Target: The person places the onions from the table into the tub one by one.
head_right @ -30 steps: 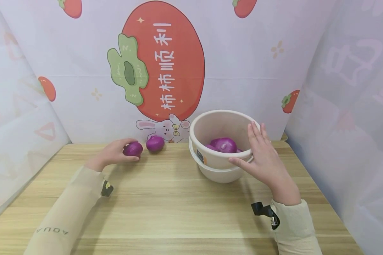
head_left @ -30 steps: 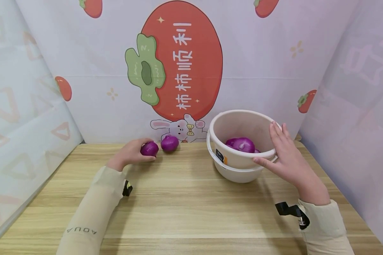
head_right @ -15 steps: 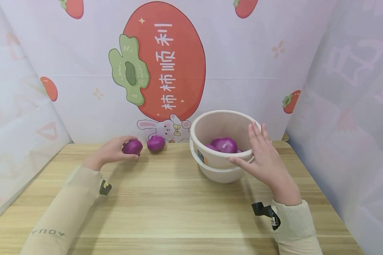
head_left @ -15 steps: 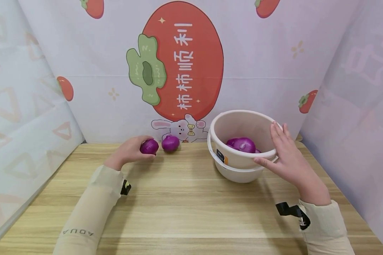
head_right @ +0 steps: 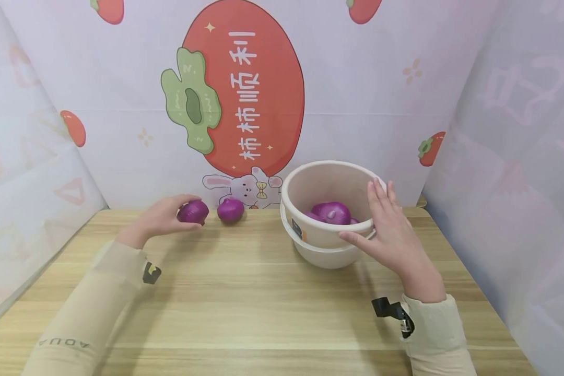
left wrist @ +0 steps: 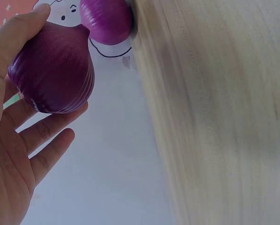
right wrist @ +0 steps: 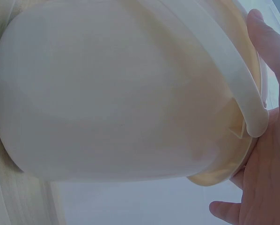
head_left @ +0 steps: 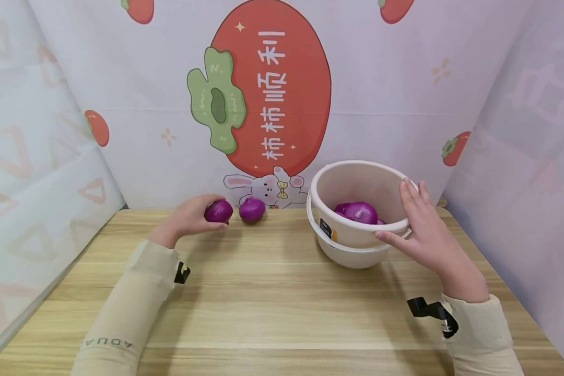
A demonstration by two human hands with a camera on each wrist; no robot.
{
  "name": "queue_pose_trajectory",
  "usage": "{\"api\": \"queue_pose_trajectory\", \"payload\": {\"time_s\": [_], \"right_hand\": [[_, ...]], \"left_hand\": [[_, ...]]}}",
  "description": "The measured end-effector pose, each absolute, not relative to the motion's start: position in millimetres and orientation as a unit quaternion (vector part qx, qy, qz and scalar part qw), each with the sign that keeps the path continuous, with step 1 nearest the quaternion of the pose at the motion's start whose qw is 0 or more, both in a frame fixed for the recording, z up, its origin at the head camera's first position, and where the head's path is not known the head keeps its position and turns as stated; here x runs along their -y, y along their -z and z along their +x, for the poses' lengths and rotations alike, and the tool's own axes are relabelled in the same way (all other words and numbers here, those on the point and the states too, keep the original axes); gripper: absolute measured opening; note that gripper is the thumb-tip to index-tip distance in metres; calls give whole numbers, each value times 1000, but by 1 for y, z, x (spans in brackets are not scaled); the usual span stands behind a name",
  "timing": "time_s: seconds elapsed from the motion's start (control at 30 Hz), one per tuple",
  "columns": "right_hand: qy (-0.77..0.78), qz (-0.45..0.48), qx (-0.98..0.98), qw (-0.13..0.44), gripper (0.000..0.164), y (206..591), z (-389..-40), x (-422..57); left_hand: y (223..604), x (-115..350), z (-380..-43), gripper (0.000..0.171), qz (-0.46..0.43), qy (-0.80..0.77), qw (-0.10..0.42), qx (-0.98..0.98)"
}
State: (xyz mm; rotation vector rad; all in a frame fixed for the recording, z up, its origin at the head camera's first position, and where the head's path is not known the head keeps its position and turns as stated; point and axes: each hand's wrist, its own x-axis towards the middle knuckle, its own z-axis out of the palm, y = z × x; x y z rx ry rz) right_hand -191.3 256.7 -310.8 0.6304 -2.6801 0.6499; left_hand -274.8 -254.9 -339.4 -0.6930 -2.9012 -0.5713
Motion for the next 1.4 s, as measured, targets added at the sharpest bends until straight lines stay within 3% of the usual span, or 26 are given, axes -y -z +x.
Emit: {"api": "queue_pose_trajectory", "payload": {"time_s": [1.4], "right_hand": [[-226,214,939,148,110,310,-193,-257]], "left_hand": [[307,242,-261,69,-256,157,95,949]]}}
